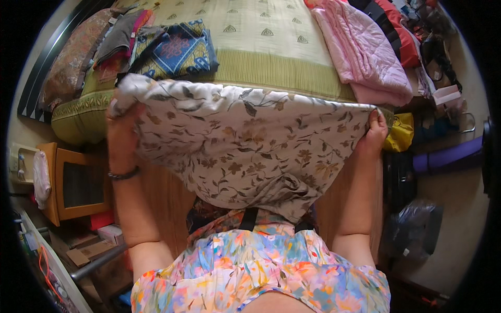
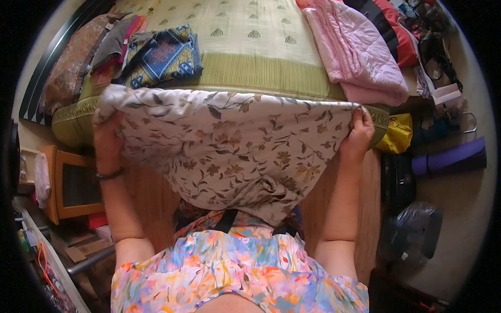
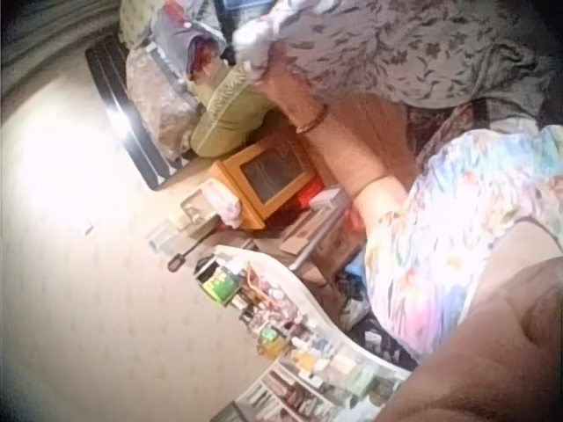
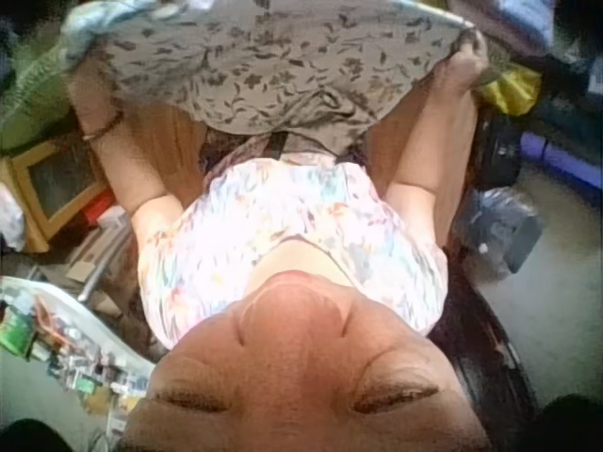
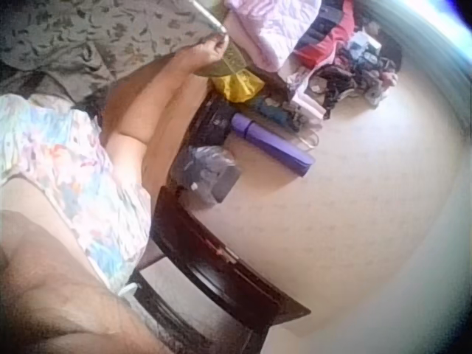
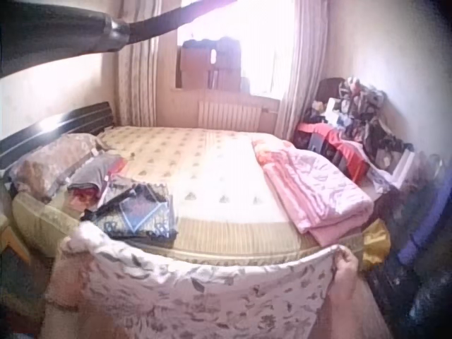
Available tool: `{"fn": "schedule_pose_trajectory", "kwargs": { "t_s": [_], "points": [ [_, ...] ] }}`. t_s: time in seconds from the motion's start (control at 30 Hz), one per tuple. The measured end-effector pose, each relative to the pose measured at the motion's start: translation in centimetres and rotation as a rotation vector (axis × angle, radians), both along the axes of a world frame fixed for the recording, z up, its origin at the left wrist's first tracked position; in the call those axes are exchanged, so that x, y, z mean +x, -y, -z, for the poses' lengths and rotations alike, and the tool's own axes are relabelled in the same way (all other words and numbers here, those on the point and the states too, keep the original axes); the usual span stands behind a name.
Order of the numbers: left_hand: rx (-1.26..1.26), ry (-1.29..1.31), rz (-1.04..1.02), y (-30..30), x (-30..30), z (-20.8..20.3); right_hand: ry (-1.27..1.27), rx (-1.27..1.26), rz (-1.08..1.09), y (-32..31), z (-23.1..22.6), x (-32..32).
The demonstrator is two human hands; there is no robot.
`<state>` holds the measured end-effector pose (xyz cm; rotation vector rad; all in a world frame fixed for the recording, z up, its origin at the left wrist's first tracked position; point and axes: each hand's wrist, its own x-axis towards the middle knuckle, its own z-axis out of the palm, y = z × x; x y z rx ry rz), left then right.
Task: The person folds a blue patterned cloth, a white floral sheet, and several towels on a bed. They handle each item individually, smoothing and folding them into neat stacks before placing them on the bed.
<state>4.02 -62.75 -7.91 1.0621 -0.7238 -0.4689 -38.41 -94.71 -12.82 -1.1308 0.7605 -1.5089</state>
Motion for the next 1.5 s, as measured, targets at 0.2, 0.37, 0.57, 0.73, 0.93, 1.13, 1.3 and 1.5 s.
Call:
{"fn": "schedule_pose_trajectory", "kwargs": {
  "t_s": [0.2,0.37,0.57,0.73,0.93,1.13,1.3,1.5],
  "points": [
    [0.162,0.063,-0.036,9.6,5.8,-7.4,-0.156,-0.108,0.014,11.8,-6.1,5.8],
    [0.437,0.085,-0.177,17.5,14.6,4.5,-0.64,-0.04,-0.062,20.4,2.1,10.9],
    [0.313,0.163,-0.425,9.7,5.9,14.5,-1.002,-0.248,0.213,12.2,12.4,4.6],
    [0.416,-0.178,-0.267,7.5,0.0,19.8,-0.999,-0.048,0.185,6.0,17.2,1.5],
    [0.62,-0.387,0.035,7.6,-0.6,20.6,-0.158,0.619,-0.262,2.7,18.5,2.7],
    [0.285,-0.617,0.081,6.3,-1.1,15.8,-0.016,0.616,-0.328,2.9,14.0,1.6],
    [0.248,-0.661,0.139,4.6,-2.5,10.9,0.035,0.52,-0.318,4.1,6.3,-1.5],
    [0.437,-0.604,0.108,2.6,-3.6,14.8,-0.004,0.671,-0.35,4.5,9.8,-4.3]
  ]
}}
